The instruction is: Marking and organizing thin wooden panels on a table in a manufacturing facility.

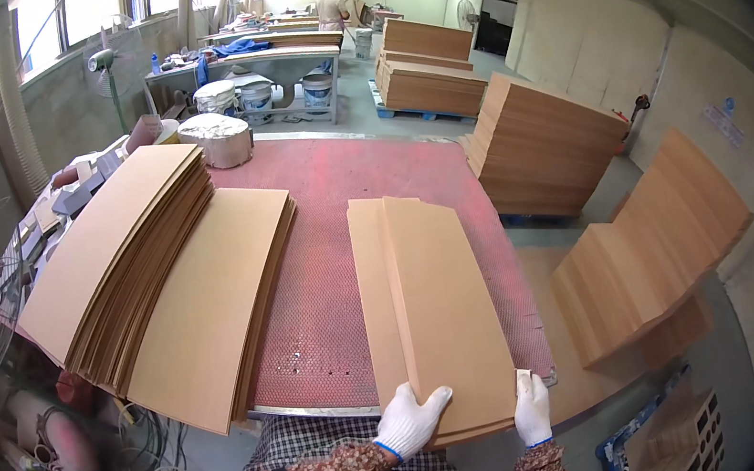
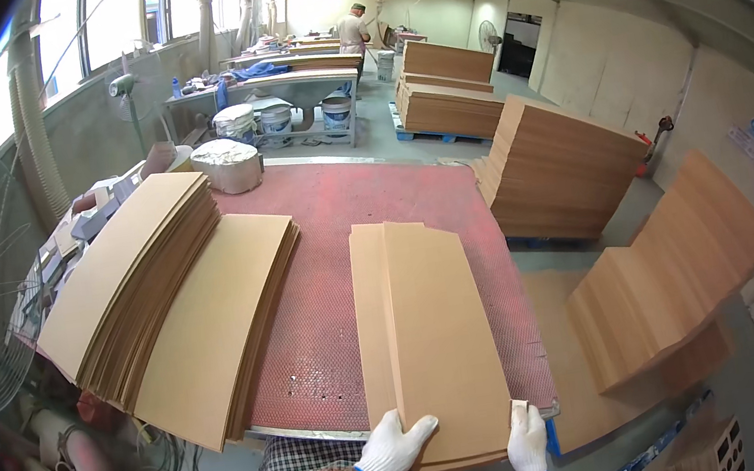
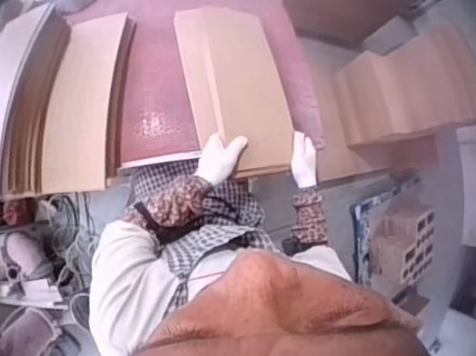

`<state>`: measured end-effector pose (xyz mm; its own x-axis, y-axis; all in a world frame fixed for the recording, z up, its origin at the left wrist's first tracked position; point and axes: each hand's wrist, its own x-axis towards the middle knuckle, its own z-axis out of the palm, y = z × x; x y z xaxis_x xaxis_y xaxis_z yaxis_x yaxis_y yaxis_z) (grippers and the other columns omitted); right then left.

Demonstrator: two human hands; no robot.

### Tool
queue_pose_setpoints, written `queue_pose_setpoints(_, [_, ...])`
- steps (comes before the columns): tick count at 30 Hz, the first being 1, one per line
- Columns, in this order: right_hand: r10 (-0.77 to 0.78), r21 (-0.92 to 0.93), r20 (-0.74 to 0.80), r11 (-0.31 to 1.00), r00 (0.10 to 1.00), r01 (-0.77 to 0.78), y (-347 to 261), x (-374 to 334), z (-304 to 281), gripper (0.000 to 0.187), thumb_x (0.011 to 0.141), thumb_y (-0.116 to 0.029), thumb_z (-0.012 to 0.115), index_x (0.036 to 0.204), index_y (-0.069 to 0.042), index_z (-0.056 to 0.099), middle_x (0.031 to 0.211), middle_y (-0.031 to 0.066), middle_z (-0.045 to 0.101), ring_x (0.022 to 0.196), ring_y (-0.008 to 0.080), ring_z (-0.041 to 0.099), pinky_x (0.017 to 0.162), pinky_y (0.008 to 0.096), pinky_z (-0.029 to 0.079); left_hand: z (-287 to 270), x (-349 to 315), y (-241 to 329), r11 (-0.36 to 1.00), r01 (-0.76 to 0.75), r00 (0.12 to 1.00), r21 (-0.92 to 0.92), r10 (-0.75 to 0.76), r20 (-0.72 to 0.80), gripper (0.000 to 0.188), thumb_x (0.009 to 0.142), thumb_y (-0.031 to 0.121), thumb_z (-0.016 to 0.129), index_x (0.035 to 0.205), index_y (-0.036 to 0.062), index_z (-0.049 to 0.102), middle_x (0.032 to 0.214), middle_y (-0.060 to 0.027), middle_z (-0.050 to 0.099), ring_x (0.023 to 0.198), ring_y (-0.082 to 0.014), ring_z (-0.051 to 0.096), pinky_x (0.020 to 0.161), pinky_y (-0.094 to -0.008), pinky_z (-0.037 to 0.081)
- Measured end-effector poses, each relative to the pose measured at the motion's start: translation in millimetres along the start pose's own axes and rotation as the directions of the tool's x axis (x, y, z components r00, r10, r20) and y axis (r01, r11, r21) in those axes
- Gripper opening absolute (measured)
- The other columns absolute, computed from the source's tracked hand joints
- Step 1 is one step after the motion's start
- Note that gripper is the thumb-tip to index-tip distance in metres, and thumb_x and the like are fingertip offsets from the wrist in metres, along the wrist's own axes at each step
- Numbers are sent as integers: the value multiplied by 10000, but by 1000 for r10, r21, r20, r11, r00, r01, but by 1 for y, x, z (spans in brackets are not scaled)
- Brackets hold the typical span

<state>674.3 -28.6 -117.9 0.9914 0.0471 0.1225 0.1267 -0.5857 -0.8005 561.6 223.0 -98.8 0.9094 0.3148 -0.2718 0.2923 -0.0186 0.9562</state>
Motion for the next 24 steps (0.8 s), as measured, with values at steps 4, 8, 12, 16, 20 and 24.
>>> queue_pose_setpoints(4, [-80, 46, -13, 996, 997, 80, 4, -15, -4, 388, 1118, -298, 500, 1040, 57, 635, 937, 241, 702, 882, 374, 670, 799, 460, 506, -6, -8, -29, 996, 11, 982, 85, -27, 188, 644, 1015, 435, 699, 1269, -154, 637, 1131, -265, 761, 1057, -298, 751, 951, -389, 578])
queue_pose_setpoints(8, [-123, -41, -7, 992, 992, 123, -24, -26, -11, 387, 1109, -310, 510, 1037, 51, 629, 870, 261, 691, 813, 443, 674, 731, 504, 510, -32, -16, -22, 983, 88, 930, 158, -138, 341, 659, 1051, 486, 665, 1298, -124, 642, 1094, -212, 758, 976, -228, 729, 860, -372, 594])
queue_pose_setpoints(12, [-158, -61, 18, 985, 987, 159, -29, -26, -6, 376, 1104, -320, 511, 1042, 32, 629, 860, 277, 700, 832, 484, 692, 708, 533, 505, -56, -22, -15, 943, 129, 802, 307, -281, 527, 649, 1066, 511, 645, 1189, -125, 689, 907, -139, 746, 819, -188, 702, 731, -357, 583])
queue_pose_setpoints(16, [-84, -214, -75, 975, 994, 67, -28, -35, 11, 408, 1107, -357, 494, 1059, 26, 629, 903, 278, 707, 859, 481, 695, 735, 555, 505, -75, -43, -12, 850, 493, 661, 186, -505, 555, 617, 1092, 533, 603, 1140, -73, 713, 739, -38, 658, 708, -157, 661, 670, -280, 555])
queue_pose_setpoints(20, [13, -87, -161, 996, 987, -28, -36, -47, 21, 421, 1113, -371, 473, 1074, 16, 633, 910, 255, 702, 863, 477, 680, 765, 554, 506, -74, -41, -17, 724, 677, 635, -130, -487, 599, 658, 1099, 485, 608, 1462, -50, 489, 1074, -58, 599, 943, -166, 682, 843, -312, 646])
queue_pose_setpoints(24, [126, -30, -118, 991, 985, -130, -48, -64, 35, 454, 1146, -338, 434, 1216, 67, 628, 1083, 261, 700, 992, 394, 679, 862, 461, 521, -86, -28, -29, 643, 728, 593, -237, -416, 689, 660, 1117, 406, 599, 1577, -17, 389, 1467, -149, 561, 1274, -270, 635, 1066, -424, 584])
